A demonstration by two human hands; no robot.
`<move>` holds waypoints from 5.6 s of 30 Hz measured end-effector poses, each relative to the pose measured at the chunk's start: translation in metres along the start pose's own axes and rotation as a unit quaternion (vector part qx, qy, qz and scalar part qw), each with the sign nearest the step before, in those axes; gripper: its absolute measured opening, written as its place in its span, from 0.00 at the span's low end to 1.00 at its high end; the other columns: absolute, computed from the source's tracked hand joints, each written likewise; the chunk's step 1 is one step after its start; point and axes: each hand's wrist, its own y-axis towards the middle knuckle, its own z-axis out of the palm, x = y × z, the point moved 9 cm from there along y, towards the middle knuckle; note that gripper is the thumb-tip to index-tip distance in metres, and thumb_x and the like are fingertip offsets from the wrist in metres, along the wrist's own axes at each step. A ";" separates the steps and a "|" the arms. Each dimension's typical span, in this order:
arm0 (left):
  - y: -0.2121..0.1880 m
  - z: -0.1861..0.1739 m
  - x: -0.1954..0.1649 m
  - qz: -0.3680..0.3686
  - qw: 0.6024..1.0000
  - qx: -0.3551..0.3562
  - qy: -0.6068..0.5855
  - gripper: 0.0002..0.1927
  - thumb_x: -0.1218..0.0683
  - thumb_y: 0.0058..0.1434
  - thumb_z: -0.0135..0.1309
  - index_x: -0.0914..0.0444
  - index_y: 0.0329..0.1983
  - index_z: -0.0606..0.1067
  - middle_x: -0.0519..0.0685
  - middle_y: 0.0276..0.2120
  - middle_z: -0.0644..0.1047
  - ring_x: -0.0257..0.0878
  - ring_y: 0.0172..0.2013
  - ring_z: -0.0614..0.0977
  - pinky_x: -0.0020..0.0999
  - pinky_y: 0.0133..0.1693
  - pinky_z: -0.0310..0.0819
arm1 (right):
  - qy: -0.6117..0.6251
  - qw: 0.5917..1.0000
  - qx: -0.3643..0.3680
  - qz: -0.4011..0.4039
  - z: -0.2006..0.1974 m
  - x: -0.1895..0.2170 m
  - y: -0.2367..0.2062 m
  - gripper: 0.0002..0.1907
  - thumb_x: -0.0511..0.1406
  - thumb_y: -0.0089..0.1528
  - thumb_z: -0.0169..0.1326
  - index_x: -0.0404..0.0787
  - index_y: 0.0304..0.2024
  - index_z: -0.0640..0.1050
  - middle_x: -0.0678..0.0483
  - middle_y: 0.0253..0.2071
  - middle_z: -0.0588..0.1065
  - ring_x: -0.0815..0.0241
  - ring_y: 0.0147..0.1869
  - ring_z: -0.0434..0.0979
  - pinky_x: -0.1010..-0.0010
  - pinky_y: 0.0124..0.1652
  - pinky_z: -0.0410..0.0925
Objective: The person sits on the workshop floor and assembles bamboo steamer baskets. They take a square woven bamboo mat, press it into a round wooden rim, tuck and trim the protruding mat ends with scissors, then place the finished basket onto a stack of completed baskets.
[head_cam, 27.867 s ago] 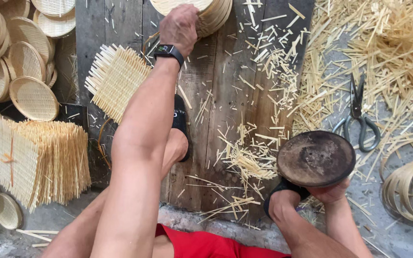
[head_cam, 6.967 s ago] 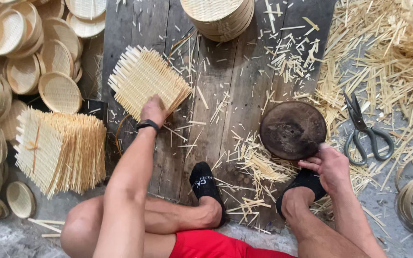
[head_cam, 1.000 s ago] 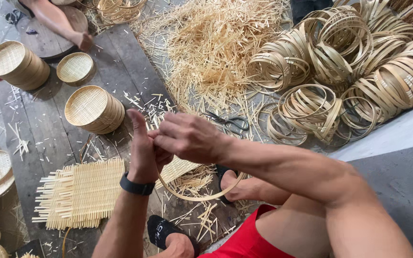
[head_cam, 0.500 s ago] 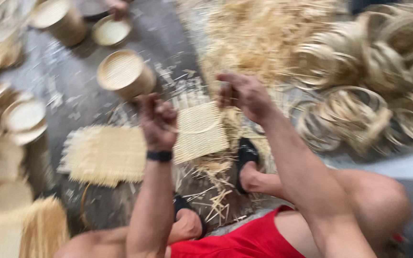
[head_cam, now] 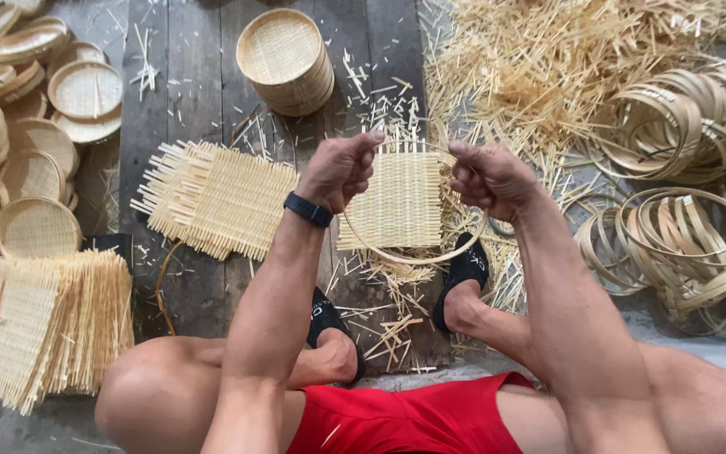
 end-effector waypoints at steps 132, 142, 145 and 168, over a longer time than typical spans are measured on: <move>0.220 -0.119 0.198 0.080 0.932 -0.081 0.343 0.15 0.46 0.64 0.58 0.61 0.38 0.85 0.50 0.31 0.83 0.36 0.33 0.82 0.31 0.37 0.75 | -0.294 0.945 -0.107 -0.096 -0.083 -0.178 0.211 0.13 0.40 0.70 0.55 0.40 0.47 0.85 0.52 0.35 0.83 0.66 0.37 0.78 0.71 0.39 0.70; 0.144 -0.046 0.105 0.256 0.892 -0.011 0.372 0.30 0.57 0.44 0.76 0.64 0.51 0.78 0.51 0.45 0.82 0.40 0.45 0.83 0.32 0.49 0.80 | -0.773 0.623 -0.110 -0.043 -0.192 0.023 0.008 0.18 0.48 0.71 0.55 0.44 0.43 0.86 0.47 0.38 0.82 0.49 0.44 0.81 0.56 0.47 0.73; 0.093 -0.009 0.095 0.349 0.835 0.001 0.425 0.29 0.61 0.50 0.68 0.62 0.56 0.73 0.51 0.48 0.78 0.42 0.45 0.83 0.33 0.47 0.83 | -0.789 0.584 -0.156 0.108 -0.232 0.017 -0.049 0.20 0.54 0.71 0.52 0.52 0.53 0.85 0.50 0.38 0.84 0.54 0.39 0.84 0.57 0.46 0.76; 0.108 0.002 0.198 0.133 0.714 -0.186 0.662 0.56 0.35 0.43 0.67 0.52 0.73 0.56 0.57 0.57 0.65 0.56 0.57 0.68 0.56 0.55 0.66 | -0.448 0.858 -0.163 0.190 -0.303 -0.240 0.052 0.21 0.34 0.50 0.64 0.32 0.45 0.77 0.42 0.37 0.80 0.50 0.39 0.79 0.60 0.42 0.72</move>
